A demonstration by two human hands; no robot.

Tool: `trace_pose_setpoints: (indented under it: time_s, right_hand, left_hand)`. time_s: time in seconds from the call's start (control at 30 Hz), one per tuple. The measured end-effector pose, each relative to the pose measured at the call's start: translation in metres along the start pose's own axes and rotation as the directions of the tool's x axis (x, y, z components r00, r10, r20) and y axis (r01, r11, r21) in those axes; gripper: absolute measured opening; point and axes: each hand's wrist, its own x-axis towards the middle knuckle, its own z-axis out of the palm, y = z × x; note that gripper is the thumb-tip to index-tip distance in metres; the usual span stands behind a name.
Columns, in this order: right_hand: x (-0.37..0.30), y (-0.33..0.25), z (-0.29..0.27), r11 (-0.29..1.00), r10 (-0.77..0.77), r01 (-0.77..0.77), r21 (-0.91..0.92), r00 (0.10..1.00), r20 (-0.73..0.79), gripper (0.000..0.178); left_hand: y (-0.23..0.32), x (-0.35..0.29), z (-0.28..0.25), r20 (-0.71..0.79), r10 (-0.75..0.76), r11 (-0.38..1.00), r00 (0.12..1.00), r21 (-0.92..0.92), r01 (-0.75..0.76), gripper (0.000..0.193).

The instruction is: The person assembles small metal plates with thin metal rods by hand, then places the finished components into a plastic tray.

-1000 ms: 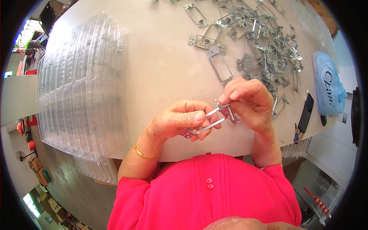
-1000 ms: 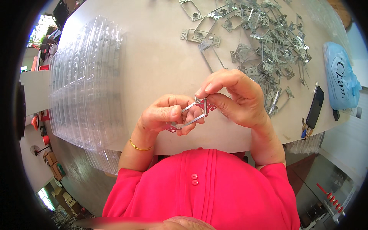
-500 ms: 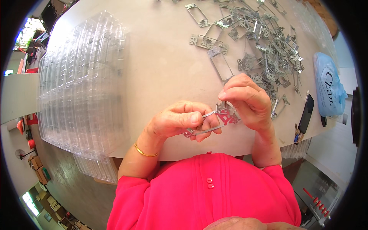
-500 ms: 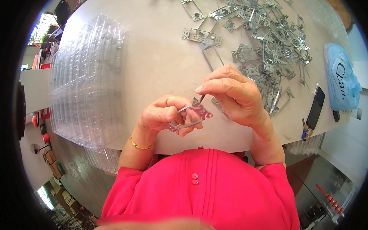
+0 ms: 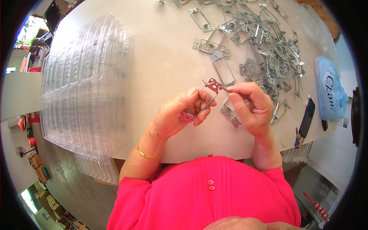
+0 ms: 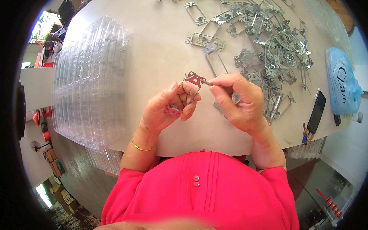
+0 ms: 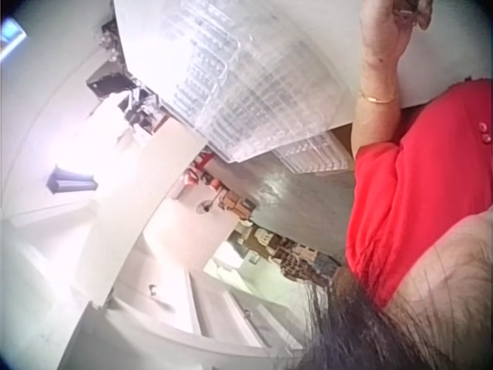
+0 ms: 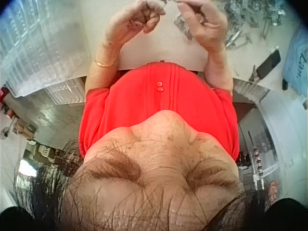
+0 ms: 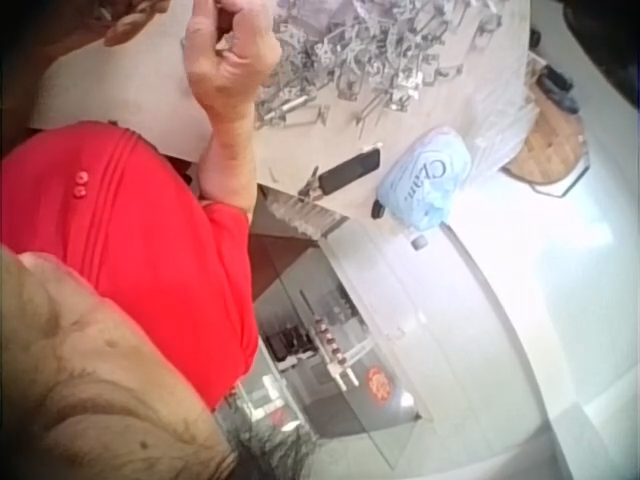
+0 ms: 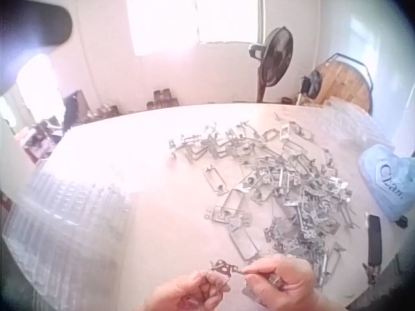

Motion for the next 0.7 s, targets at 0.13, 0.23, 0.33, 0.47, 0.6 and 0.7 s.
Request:
trace_pose_setpoints:
  time_s: [0.13,0.23,0.33,0.47,0.6,0.7]
  right_hand:
    - [-0.001,-0.001,0.007,0.999,-0.033,0.035,-0.039,0.999,0.038,0.014]
    - [-0.001,-0.002,0.006,0.997,-0.019,0.024,-0.079,0.998,0.058,0.013]
    - [-0.005,-0.006,0.006,0.996,0.090,-0.088,-0.034,0.993,0.074,0.011]
    - [-0.003,-0.013,0.006,0.953,0.271,-0.281,0.117,0.958,0.089,0.007]
    - [-0.006,-0.012,0.006,0.944,0.306,-0.316,0.091,0.946,0.108,0.006]
    - [-0.003,-0.018,0.004,0.905,0.375,-0.399,0.146,0.912,0.170,0.004]
  left_hand:
    - [-0.003,0.002,-0.001,0.006,0.025,0.994,1.000,0.109,-0.026,0.054]
    - [0.001,0.000,0.004,-0.023,0.021,0.988,1.000,0.153,-0.017,0.051]
    - [0.000,-0.001,0.007,-0.035,0.045,0.972,0.998,0.230,-0.036,0.048]
    - [0.003,-0.002,0.013,-0.076,0.052,0.932,0.996,0.363,-0.021,0.045]
    - [0.004,-0.003,0.014,-0.133,0.042,0.921,0.990,0.390,0.014,0.043]
    - [0.004,-0.004,0.014,-0.138,0.075,0.893,0.988,0.451,-0.005,0.042]
